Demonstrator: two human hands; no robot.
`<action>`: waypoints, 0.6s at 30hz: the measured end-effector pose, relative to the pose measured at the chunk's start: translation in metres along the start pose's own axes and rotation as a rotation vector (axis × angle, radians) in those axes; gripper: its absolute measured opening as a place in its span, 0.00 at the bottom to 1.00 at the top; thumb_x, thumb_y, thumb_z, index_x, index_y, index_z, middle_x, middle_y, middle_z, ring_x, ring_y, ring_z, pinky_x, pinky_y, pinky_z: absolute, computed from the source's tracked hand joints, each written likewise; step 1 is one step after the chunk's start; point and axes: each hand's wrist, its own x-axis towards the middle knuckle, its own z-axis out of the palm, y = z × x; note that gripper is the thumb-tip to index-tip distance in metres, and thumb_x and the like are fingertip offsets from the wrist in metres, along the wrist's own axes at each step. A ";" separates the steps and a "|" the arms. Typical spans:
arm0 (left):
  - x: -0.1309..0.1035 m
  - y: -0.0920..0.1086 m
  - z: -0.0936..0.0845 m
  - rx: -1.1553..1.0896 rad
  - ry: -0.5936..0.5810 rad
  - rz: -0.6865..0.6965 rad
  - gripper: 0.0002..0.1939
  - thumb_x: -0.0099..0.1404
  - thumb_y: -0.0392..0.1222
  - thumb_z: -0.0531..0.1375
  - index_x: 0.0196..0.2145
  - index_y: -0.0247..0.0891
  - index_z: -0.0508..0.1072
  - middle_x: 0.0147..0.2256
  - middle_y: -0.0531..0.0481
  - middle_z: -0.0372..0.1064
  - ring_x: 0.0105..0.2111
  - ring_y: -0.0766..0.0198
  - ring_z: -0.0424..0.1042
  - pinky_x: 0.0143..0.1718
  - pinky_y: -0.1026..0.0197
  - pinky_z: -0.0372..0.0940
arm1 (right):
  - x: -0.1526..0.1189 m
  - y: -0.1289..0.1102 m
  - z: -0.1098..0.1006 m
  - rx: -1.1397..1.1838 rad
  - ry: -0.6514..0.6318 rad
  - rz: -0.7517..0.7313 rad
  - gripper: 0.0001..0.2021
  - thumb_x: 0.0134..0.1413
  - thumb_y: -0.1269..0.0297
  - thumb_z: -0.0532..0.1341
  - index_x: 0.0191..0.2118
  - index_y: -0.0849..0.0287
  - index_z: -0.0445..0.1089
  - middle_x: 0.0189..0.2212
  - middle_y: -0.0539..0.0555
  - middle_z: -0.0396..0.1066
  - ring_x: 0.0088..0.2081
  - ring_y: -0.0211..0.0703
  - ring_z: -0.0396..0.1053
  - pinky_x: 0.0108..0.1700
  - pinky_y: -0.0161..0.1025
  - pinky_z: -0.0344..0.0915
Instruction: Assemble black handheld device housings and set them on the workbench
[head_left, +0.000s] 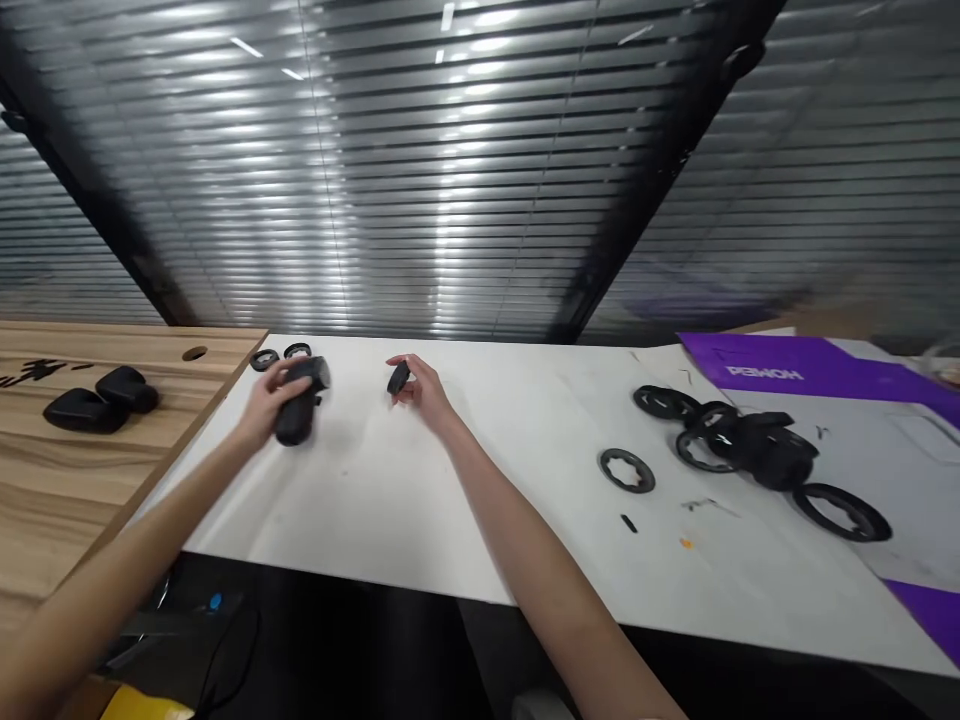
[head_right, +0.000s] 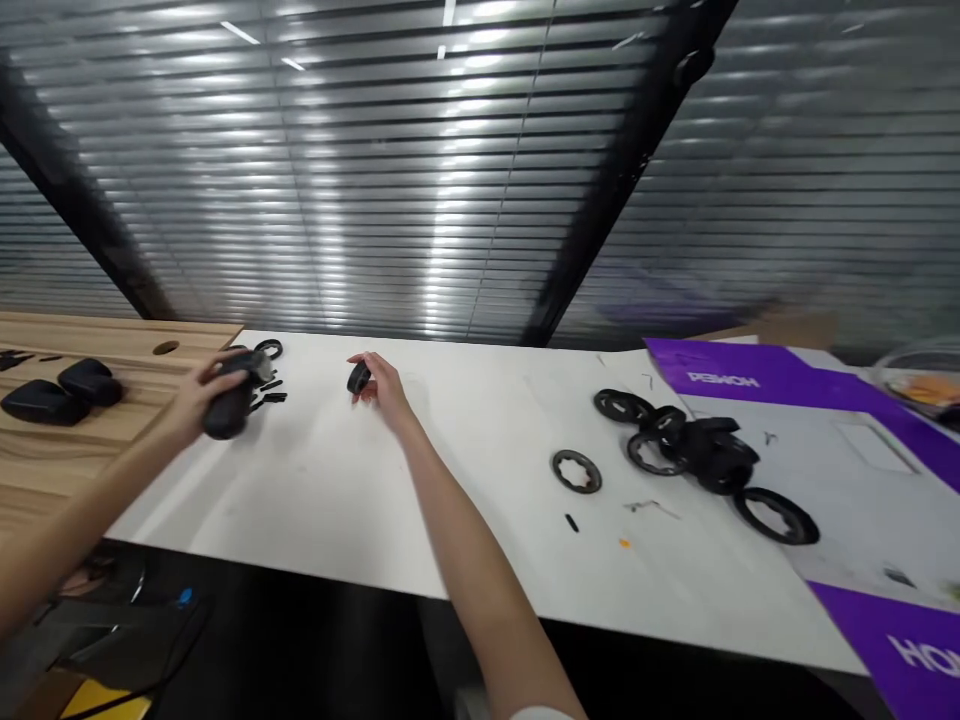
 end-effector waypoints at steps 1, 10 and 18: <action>-0.003 -0.009 0.026 -0.044 -0.032 -0.036 0.35 0.40 0.56 0.78 0.45 0.40 0.79 0.36 0.47 0.77 0.32 0.56 0.76 0.30 0.60 0.71 | 0.001 0.000 -0.002 0.027 -0.005 -0.007 0.21 0.58 0.41 0.64 0.43 0.54 0.77 0.30 0.51 0.72 0.23 0.37 0.67 0.26 0.36 0.62; 0.001 -0.061 0.092 -0.271 -0.174 -0.210 0.30 0.49 0.53 0.76 0.46 0.40 0.77 0.37 0.49 0.77 0.31 0.61 0.74 0.32 0.62 0.69 | -0.004 0.000 -0.003 -0.042 0.059 -0.022 0.24 0.48 0.60 0.72 0.53 0.47 0.74 0.50 0.52 0.73 0.40 0.40 0.70 0.37 0.36 0.66; -0.003 -0.054 0.087 -0.148 -0.415 -0.208 0.25 0.59 0.57 0.73 0.50 0.43 0.78 0.45 0.48 0.77 0.44 0.58 0.75 0.43 0.61 0.69 | -0.016 -0.015 0.000 -0.168 -0.076 -0.094 0.25 0.45 0.64 0.70 0.53 0.47 0.78 0.54 0.52 0.76 0.57 0.52 0.69 0.58 0.47 0.68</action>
